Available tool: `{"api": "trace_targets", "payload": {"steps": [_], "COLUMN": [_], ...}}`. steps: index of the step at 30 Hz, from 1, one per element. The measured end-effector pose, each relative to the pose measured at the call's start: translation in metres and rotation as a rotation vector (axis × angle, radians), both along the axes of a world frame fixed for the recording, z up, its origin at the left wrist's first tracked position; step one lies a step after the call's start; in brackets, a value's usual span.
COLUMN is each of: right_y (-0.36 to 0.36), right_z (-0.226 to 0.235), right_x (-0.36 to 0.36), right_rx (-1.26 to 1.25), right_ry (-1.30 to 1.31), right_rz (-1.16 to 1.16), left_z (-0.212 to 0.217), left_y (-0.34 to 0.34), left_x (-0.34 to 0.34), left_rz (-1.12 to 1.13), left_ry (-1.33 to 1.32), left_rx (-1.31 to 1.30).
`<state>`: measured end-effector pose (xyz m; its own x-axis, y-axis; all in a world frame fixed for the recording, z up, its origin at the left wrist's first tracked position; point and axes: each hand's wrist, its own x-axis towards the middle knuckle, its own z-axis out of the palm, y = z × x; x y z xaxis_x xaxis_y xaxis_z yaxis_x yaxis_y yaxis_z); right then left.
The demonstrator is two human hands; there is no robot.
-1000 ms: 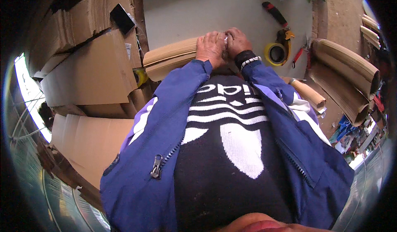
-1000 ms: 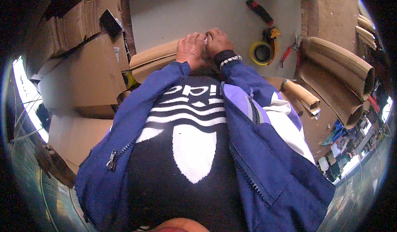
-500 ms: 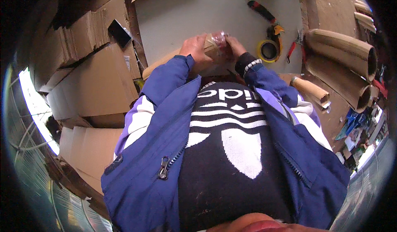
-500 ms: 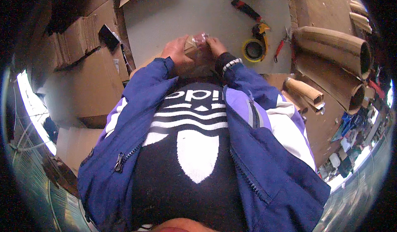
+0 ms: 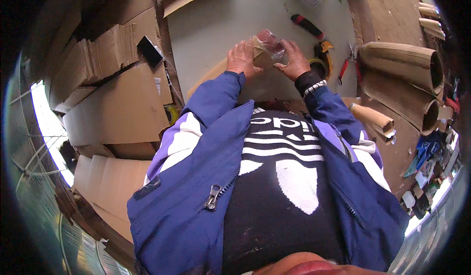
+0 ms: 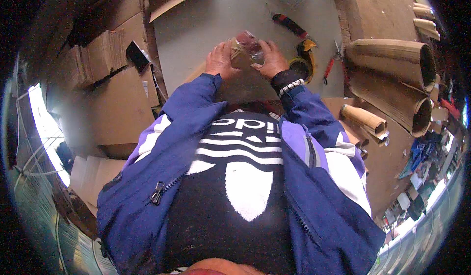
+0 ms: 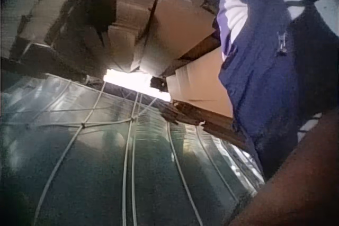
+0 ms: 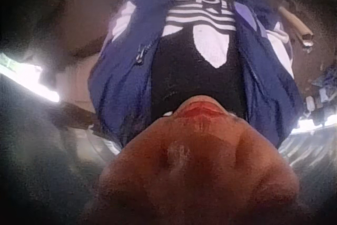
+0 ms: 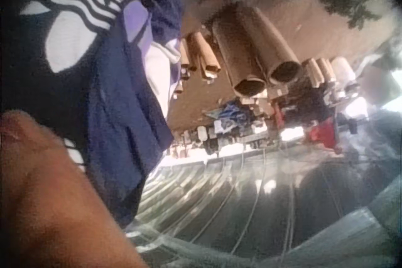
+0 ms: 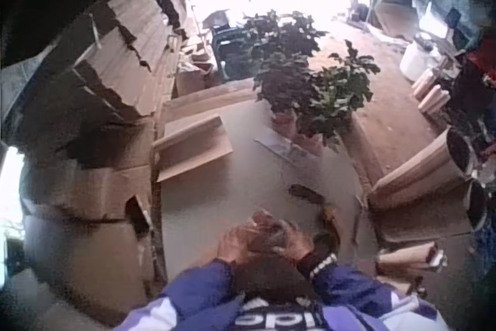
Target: The person rolls flat corrugated cardboard sheets into cylindrical tubes and secures the seams with clear packing tape using a handheld dispenser. They repeat this process multiple times, placing finished tubes upright on the table. The person also handles a potted plant briefly, setting it aside before resuming tube assembly.
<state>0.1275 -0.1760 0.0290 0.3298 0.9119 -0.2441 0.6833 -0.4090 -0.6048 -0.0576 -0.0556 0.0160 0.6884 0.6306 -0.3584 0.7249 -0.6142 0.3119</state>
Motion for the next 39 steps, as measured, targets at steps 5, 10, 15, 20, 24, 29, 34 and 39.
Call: {"api": "trace_targets", "payload": {"steps": [5, 10, 15, 20, 24, 29, 34, 39], "right_y": [0.025, -0.004, -0.078, -0.100, -0.093, -0.096, -0.100, -0.102], "right_z": [0.008, -0.009, -0.021, -0.057, -0.084, -0.093, -0.090, -0.083], "right_x": [0.007, 0.030, 0.057, 0.060, 0.084, 0.104, 0.106, 0.122], "right_rx": [-0.049, -0.115, -0.300, -0.422, -0.554, -0.386, -0.411, -0.553], "right_ry": [-0.021, -0.120, -0.428, -0.233, -0.278, -0.106, -0.197, -0.219], "right_rz": [0.025, -0.188, -0.520, -0.678, -0.637, -0.651, -0.591, -0.538], "left_z": [0.004, -0.014, -0.015, -0.006, -0.021, -0.035, -0.065, -0.060], "left_y": [-0.005, 0.014, 0.027, 0.032, 0.035, 0.048, 0.019, 0.026], "left_x": [-0.046, -0.070, -0.038, -0.018, -0.068, -0.235, -0.322, -0.289], "left_rz": [0.011, 0.069, 0.014, -0.001, 0.141, 0.662, 0.495, 0.722], "left_ry": [-0.092, -0.230, -0.278, -0.297, -0.507, -0.670, -0.124, -0.454], "left_rx": [0.017, -0.083, -0.135, -0.153, -0.220, 0.008, -0.073, -0.420]}}
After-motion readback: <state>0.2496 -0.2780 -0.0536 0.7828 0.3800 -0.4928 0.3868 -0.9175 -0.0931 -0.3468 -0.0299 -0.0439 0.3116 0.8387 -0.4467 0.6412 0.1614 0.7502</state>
